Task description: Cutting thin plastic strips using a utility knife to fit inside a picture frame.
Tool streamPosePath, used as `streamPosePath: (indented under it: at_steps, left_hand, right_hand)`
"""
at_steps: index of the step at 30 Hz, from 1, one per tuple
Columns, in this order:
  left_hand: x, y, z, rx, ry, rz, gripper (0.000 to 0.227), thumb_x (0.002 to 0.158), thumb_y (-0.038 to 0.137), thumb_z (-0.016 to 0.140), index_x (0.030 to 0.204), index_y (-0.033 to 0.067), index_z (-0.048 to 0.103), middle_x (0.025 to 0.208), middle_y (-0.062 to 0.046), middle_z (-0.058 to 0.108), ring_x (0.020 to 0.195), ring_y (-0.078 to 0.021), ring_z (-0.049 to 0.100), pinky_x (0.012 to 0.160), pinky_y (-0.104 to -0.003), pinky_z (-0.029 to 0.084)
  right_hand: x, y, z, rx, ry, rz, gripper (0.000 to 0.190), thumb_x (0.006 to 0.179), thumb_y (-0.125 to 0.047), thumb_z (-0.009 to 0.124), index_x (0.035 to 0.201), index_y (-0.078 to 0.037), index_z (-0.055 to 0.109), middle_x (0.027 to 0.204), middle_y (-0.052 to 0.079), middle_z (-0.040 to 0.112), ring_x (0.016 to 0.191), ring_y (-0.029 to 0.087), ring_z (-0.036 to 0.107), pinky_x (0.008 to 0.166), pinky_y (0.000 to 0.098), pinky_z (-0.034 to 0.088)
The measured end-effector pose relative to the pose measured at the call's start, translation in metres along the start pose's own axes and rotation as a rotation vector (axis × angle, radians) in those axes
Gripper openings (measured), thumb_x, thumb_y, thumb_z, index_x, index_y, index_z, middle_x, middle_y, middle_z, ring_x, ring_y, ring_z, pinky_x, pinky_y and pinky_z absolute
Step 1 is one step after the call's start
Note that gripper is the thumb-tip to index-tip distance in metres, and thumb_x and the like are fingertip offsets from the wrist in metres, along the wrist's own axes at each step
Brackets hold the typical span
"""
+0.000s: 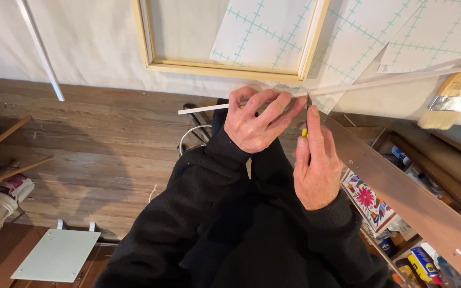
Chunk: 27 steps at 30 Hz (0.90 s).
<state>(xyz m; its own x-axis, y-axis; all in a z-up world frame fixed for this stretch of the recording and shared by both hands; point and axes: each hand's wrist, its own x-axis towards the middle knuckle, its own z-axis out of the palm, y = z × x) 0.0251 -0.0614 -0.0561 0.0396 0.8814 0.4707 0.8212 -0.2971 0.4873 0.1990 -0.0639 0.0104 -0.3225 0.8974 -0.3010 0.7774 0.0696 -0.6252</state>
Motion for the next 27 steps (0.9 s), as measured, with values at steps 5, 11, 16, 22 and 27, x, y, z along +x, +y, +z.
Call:
streamPosePath:
  at_steps: [5, 11, 16, 22, 27]
  left_hand:
    - [0.004, -0.001, -0.003, 0.016, -0.014, 0.016, 0.044, 0.082, 0.02, 0.072, 0.125, 0.0115, 0.077, 0.121, 0.001, 0.063, 0.105, -0.0162, 0.063, 0.086, -0.038, 0.044]
    - [0.003, -0.001, -0.004, 0.016, -0.013, 0.023, 0.043, 0.083, 0.019, 0.072, 0.126, 0.0102, 0.076, 0.122, 0.001, 0.063, 0.105, -0.0163, 0.063, 0.085, -0.038, 0.045]
    - [0.004, -0.003, -0.005, 0.005, -0.018, 0.031, 0.043, 0.084, 0.018, 0.072, 0.126, 0.0076, 0.075, 0.122, 0.0, 0.063, 0.106, -0.0165, 0.063, 0.086, -0.039, 0.045]
    - [0.003, -0.002, -0.004, -0.019, -0.009, 0.019, 0.044, 0.084, 0.018, 0.071, 0.126, 0.0072, 0.074, 0.122, 0.0, 0.064, 0.107, -0.0171, 0.063, 0.085, -0.039, 0.044]
    - [-0.001, -0.001, -0.001, -0.011, -0.016, 0.016, 0.039, 0.089, 0.02, 0.072, 0.126, 0.008, 0.073, 0.124, 0.001, 0.062, 0.109, -0.0172, 0.062, 0.089, -0.04, 0.044]
  right_hand:
    - [0.002, 0.005, 0.01, 0.002, 0.097, -0.041, 0.047, 0.109, -0.008, 0.057, 0.152, -0.001, 0.04, 0.137, 0.029, 0.06, 0.118, 0.047, 0.065, 0.095, 0.0488, 0.054]
    - [0.007, 0.002, 0.008, -0.069, -0.001, 0.077, 0.039, 0.106, -0.009, 0.056, 0.142, 0.002, 0.046, 0.121, 0.031, 0.065, 0.106, 0.05, 0.065, 0.085, 0.054, 0.052]
    - [0.016, -0.003, 0.005, -0.17, -0.023, 0.072, 0.036, 0.105, -0.01, 0.057, 0.137, 0.002, 0.047, 0.104, 0.03, 0.068, 0.09, 0.05, 0.067, 0.073, 0.0557, 0.052]
    - [0.021, -0.009, -0.002, -0.27, -0.102, 0.14, 0.021, 0.102, -0.012, 0.059, 0.119, -0.002, 0.05, 0.092, 0.025, 0.07, 0.078, 0.048, 0.066, 0.062, 0.057, 0.05]
    - [0.018, -0.002, 0.004, -0.278, -0.056, 0.038, 0.022, 0.101, -0.011, 0.057, 0.119, -0.001, 0.049, 0.099, 0.024, 0.071, 0.079, 0.048, 0.066, 0.062, 0.0561, 0.051]
